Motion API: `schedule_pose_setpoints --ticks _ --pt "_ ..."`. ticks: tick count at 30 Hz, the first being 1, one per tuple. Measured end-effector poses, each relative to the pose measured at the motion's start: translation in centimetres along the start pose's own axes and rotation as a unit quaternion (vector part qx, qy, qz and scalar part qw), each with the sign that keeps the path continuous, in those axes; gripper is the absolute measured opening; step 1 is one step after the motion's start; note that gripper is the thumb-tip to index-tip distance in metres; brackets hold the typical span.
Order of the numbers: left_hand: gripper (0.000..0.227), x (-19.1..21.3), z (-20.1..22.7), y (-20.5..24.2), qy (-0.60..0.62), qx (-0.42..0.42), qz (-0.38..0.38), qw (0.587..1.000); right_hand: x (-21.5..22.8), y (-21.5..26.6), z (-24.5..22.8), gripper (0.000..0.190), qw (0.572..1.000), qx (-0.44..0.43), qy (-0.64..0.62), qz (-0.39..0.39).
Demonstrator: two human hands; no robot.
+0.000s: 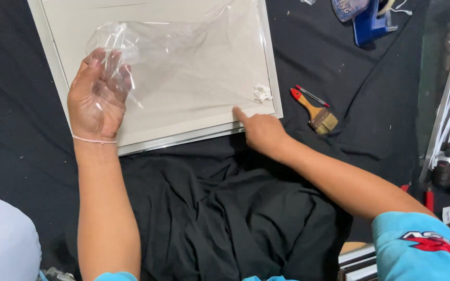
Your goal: The person places a white sheet into a frame, smooths it down, and secures it with small clips. They then place a backing board and a plastic sheet over the frame, followed by a cardboard back panel. Finally, they lift the frame to inspect the back.
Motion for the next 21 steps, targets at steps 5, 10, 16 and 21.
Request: schedule_pose_setpoints --ticks 5,10,16,21 --pt "0.021 0.7 -2.2 -0.3 0.217 0.042 -0.225 0.949 -3.8 -2.0 -1.5 0.085 0.990 0.078 0.077 0.089" --pt "0.027 0.4 -2.9 -0.1 0.296 0.058 -0.276 0.913 -3.4 -5.9 1.3 0.080 0.970 -0.041 0.073 0.229" --pt "0.028 0.7 -3.2 -0.4 0.310 0.073 -0.299 0.900 -3.0 -8.6 4.2 0.048 0.975 -0.111 0.000 0.190" --pt "0.019 -0.8 -0.2 0.7 0.225 0.052 -0.241 0.943 0.1 -3.6 1.5 0.023 0.980 -0.020 0.050 0.194"
Point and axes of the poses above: each hand's wrist, its own y-axis away from the middle knuckle, its own x-axis out of the back of the hand, z = x × y, the point moved 2 cm from there along -y, towards the middle knuckle, and after that the axes turned 8 degrees about -z, right-handed, at the moved point
